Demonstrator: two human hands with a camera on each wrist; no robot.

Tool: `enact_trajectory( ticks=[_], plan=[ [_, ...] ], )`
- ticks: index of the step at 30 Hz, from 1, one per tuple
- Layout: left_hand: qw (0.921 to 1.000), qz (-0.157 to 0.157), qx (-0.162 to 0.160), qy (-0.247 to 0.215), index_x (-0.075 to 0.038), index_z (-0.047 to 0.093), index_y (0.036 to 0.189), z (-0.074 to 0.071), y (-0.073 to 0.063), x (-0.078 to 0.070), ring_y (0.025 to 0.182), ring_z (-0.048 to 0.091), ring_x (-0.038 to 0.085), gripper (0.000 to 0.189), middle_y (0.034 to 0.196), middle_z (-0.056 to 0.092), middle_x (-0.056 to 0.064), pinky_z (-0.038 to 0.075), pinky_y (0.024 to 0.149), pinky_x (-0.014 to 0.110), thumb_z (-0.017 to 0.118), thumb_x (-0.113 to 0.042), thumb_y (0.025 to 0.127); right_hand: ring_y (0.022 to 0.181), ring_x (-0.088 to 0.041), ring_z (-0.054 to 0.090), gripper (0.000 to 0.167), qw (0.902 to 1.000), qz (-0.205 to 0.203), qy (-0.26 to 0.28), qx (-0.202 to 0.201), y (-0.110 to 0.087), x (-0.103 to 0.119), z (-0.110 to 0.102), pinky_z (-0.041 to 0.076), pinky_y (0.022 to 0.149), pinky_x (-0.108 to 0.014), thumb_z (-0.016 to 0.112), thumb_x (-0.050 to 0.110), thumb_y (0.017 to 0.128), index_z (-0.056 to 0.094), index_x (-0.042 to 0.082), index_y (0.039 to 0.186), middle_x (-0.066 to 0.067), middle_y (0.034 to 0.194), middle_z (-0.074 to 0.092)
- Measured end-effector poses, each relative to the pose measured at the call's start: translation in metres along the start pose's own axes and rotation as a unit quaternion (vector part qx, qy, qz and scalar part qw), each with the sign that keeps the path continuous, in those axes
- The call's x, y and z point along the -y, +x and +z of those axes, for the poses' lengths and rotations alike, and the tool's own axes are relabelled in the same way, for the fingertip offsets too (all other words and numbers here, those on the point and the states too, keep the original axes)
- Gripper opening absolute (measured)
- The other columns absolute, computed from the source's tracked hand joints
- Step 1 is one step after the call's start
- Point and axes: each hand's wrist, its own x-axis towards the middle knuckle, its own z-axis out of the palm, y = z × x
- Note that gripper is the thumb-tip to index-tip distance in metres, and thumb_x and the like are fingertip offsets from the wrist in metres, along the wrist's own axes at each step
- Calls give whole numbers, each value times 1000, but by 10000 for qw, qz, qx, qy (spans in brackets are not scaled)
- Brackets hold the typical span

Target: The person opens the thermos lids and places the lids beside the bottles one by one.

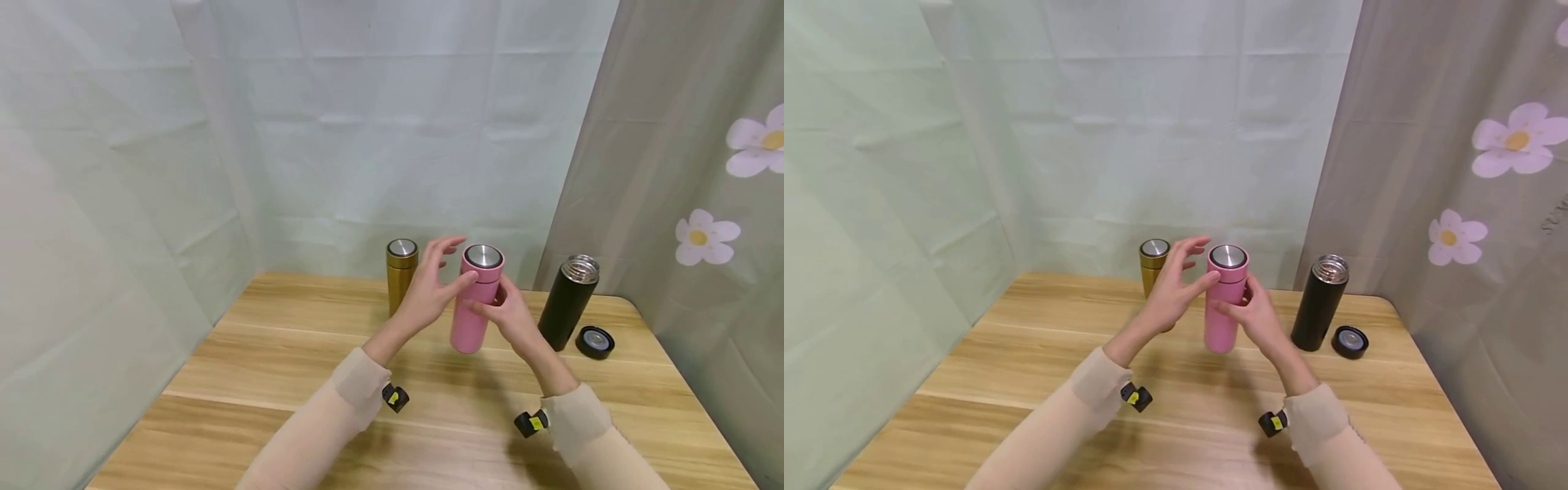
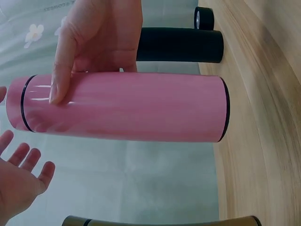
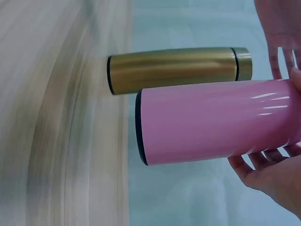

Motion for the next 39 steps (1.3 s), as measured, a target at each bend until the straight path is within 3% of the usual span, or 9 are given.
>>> enact_trajectory(
  ticks=[9, 18, 25, 39],
  plan=[
    [9985, -47, 225, -488, -20, 43, 154, -10, -8, -1, 140, 46, 31, 71, 150, 43, 7, 41, 115, 50, 67, -56, 98, 123, -32, 59, 67, 9999, 5, 43, 114, -11, 5, 7, 53, 98, -33, 76, 15, 93, 43, 7, 151, -18, 140, 58],
    [9948, -76, 688, -749, -21, 37, 158, -18, -20, -4, 140, 45, 20, 91, 152, 44, 7, 39, 117, 45, 63, -75, 90, 123, -32, 59, 66, 9993, 63, 121, 355, -24, 9, 15, 52, 100, -41, 78, 18, 92, 45, 9, 149, -16, 140, 59],
    [9910, -123, 962, -925, -22, 33, 160, -27, -28, -3, 140, 44, 20, 91, 151, 47, 3, 37, 118, 49, 66, -71, 90, 124, -33, 58, 67, 9986, 112, 173, 496, -33, 14, 22, 51, 103, -47, 78, 22, 93, 46, 10, 150, -15, 141, 59],
    [9836, -450, 1489, -912, -21, 32, 161, -32, -37, -3, 144, 42, 23, 95, 158, 41, 0, 37, 117, 51, 70, -69, 89, 123, -32, 58, 66, 9977, -24, 111, 671, -39, 11, 27, 51, 100, -43, 79, 22, 91, 48, 10, 149, -14, 140, 60]
  ],
)
